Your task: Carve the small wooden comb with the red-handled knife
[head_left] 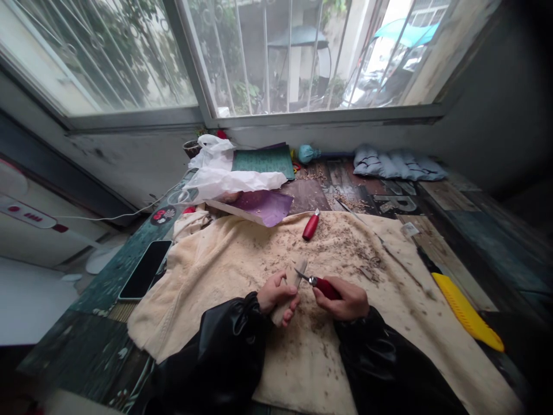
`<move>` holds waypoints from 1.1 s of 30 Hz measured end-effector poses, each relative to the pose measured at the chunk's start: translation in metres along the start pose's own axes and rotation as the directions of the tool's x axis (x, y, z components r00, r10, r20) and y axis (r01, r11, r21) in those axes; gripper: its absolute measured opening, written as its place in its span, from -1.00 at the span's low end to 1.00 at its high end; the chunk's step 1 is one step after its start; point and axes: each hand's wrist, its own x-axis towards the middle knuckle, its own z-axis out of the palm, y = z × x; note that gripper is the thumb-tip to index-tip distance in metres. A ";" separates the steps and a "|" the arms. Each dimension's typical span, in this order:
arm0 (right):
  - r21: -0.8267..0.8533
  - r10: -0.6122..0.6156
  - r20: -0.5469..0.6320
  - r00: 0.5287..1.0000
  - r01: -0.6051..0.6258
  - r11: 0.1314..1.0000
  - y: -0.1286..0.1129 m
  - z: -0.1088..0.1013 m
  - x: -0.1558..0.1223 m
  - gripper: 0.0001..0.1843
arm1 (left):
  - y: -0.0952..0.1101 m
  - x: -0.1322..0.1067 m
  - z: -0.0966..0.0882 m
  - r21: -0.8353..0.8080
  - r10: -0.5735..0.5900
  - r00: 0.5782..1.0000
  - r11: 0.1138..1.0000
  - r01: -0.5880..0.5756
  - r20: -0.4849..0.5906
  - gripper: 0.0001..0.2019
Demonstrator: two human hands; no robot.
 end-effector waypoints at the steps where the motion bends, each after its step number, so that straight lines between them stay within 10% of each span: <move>1: -0.007 0.001 -0.003 1.000 -0.001 1.000 0.000 0.000 0.000 -0.65 | 0.000 0.000 0.000 0.005 0.001 1.000 1.000 -0.001 -0.003 -0.68; 33: -0.049 -0.005 -0.004 1.000 0.005 0.999 0.001 0.000 -0.002 -0.63 | 0.000 0.001 -0.003 0.063 -0.072 0.997 0.995 0.073 -0.016 -0.60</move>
